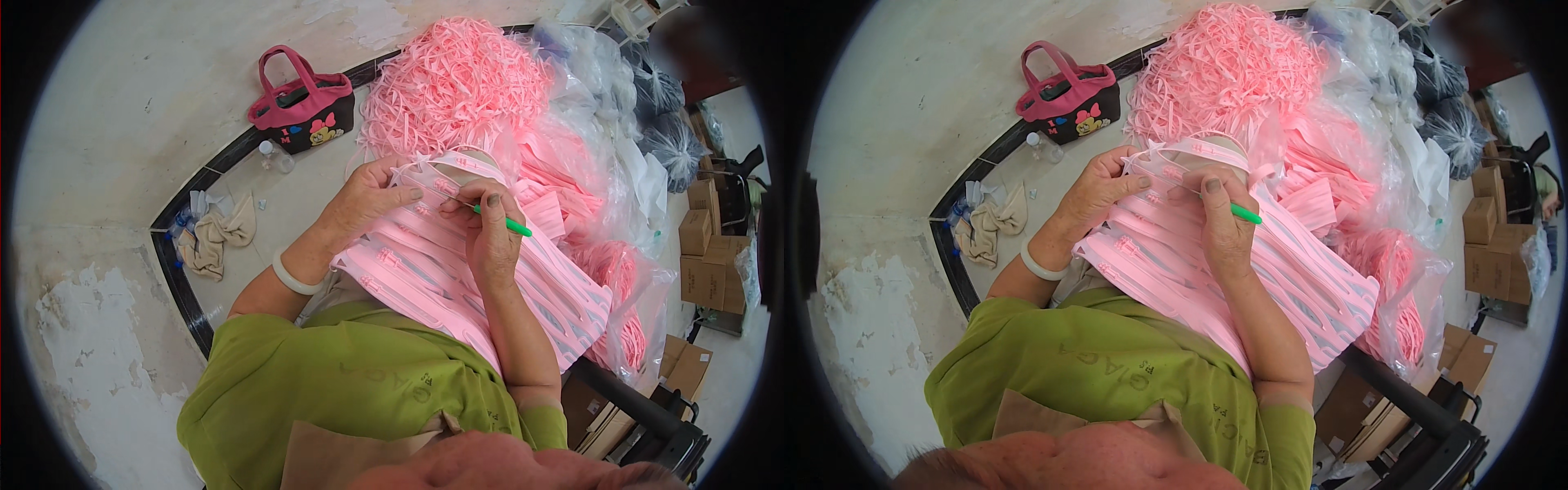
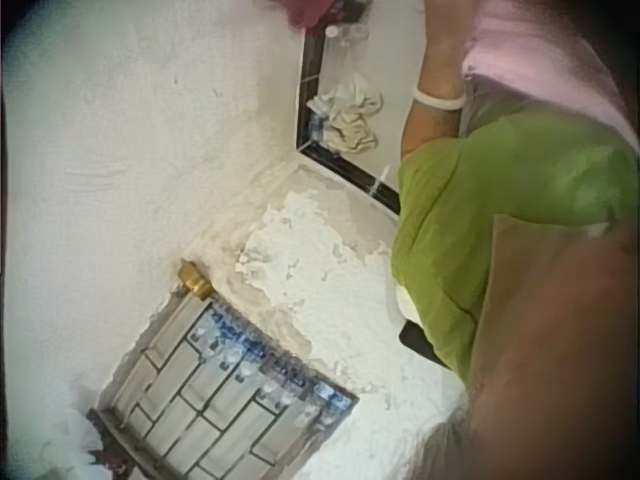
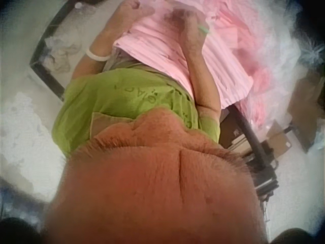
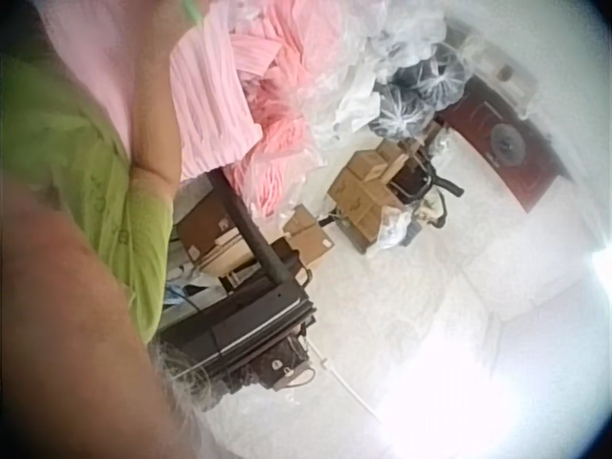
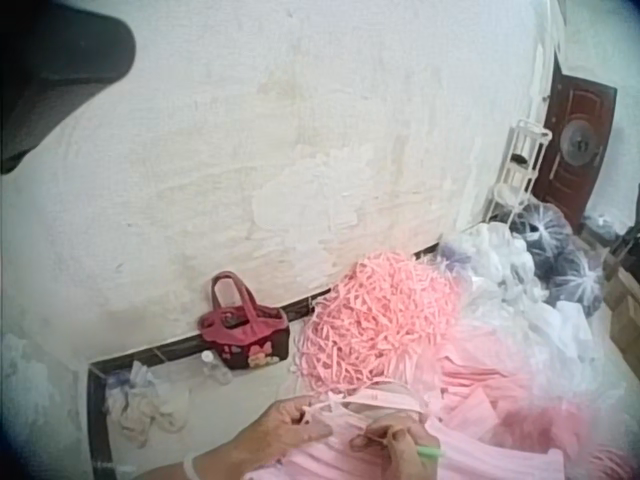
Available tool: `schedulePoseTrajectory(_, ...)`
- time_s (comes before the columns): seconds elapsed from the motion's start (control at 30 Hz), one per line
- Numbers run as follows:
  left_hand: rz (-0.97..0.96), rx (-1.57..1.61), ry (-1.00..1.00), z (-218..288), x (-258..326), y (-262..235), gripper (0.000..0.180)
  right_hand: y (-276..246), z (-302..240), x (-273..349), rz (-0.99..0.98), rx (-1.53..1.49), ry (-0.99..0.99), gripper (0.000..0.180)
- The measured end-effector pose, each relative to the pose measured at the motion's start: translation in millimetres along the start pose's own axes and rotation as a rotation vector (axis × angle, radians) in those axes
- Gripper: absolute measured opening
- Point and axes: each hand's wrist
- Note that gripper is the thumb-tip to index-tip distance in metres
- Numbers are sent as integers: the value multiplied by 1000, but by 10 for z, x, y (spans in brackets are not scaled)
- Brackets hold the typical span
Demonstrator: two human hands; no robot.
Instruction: The person is sorting through pink ribbon strips, organizing them, and preparing them for packing or further processing.
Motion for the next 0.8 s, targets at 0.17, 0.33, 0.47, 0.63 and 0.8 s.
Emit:
schedulePoseTrajectory(0.17, 2, -1, 17, -14, 0, 27, 10, 19, -21, 13, 24, -15, 25, 33)
schedulePoseTrajectory(0.33, -3, -7, 16, -11, 8, 36, 9, -11, 44, 2, -12, 27, -80, 32)
schedulePoseTrajectory(0.47, -3, -36, 27, 0, 11, 49, 9, -19, 67, 16, -33, 21, -59, 32)
schedulePoseTrajectory(0.63, 1, -61, 69, -38, 15, 15, 9, -17, 92, 17, -18, 152, -139, 32)
schedulePoseTrajectory(0.8, -20, -469, 348, -46, 43, 10, 11, 22, 45, -23, -16, 420, -334, 27)
Point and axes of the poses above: each hand's wrist, its own x-axis away from the middle knuckle, its own y-axis out of the palm, z = x × y, and after that the axes turned 13 degrees about x, right-handed
